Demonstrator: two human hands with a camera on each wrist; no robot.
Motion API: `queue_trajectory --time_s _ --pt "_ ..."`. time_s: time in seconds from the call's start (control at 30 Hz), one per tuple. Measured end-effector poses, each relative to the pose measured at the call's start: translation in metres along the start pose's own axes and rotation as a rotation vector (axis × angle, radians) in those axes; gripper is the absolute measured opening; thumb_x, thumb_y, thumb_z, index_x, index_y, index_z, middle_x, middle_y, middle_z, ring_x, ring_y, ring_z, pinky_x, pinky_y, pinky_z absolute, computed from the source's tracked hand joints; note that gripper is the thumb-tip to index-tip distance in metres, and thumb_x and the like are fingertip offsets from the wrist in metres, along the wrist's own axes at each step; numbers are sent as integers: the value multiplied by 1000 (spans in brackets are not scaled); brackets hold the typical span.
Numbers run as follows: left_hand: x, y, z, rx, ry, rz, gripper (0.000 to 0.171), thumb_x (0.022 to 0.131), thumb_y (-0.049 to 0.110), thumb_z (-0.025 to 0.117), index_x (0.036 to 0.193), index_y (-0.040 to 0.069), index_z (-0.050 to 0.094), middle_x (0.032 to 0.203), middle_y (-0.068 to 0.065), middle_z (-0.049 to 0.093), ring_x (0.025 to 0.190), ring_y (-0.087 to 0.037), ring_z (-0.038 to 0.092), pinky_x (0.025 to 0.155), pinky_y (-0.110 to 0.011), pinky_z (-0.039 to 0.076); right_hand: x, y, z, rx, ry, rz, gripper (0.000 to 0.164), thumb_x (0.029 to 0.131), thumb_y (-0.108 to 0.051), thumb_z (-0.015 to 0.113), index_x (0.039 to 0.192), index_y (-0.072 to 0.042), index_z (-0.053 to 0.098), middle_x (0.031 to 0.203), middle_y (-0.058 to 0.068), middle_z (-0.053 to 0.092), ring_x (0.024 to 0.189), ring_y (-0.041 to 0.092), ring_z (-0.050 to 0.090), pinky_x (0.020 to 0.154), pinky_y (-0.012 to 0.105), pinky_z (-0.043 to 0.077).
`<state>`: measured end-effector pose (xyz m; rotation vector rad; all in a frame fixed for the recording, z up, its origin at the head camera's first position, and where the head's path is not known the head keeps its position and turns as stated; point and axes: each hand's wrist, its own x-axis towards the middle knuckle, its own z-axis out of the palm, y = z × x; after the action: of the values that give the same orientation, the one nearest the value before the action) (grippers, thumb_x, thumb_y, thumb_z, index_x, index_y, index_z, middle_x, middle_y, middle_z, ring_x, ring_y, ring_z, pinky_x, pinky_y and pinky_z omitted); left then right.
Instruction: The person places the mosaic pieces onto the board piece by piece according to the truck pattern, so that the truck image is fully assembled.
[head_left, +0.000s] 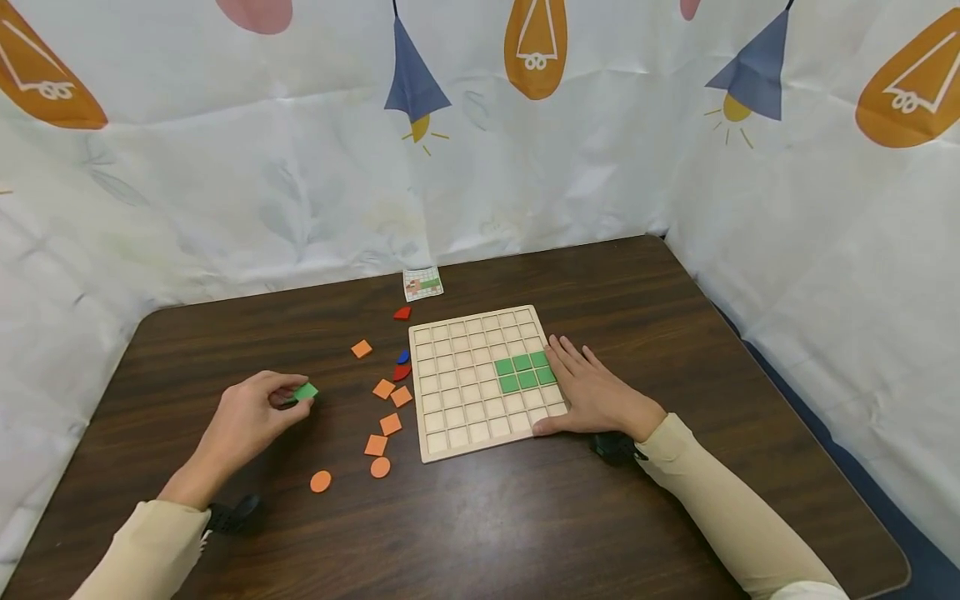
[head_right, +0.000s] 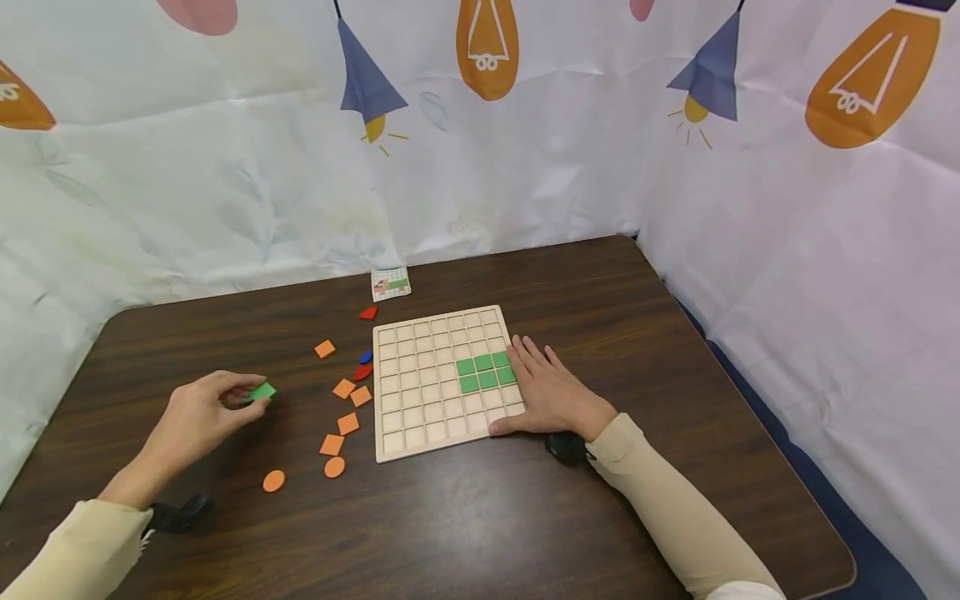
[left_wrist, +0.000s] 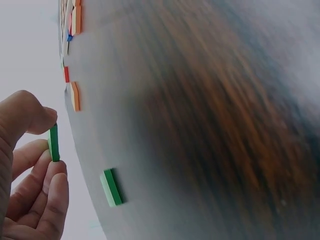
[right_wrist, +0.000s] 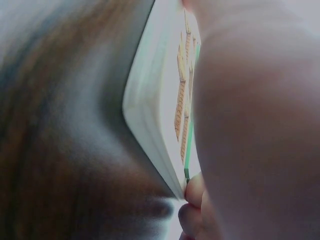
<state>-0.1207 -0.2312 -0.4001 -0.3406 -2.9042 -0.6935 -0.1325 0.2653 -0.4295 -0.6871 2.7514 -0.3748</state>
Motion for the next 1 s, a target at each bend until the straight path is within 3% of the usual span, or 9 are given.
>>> queue_trajectory --time_s 0.23,0.43,1.0 --pt "5 7 4 -4 9 36 29 86 15 81 113 4 78 104 -14 75 86 -28 74 70 -26 58 -1 0 -1 -12 8 -3 128 82 -83 62 166 -4 8 175 18 4 165 35 5 131 63 12" --pt "7 11 7 -1 13 55 30 86 13 80 114 3 77 102 -13 76 84 -26 73 69 -23 55 -1 -1 -4 -8 12 -10 128 82 -82 63 166 -3 8 175 18 4 165 35 6 131 61 12" --pt "24 28 21 -31 -60 66 30 90 16 77 117 5 77 108 -14 74 88 -25 72 70 -24 55 -2 -2 -2 -7 25 -21 129 81 -83 63 166 -1 10 175 20 6 164 36 10 131 60 14"
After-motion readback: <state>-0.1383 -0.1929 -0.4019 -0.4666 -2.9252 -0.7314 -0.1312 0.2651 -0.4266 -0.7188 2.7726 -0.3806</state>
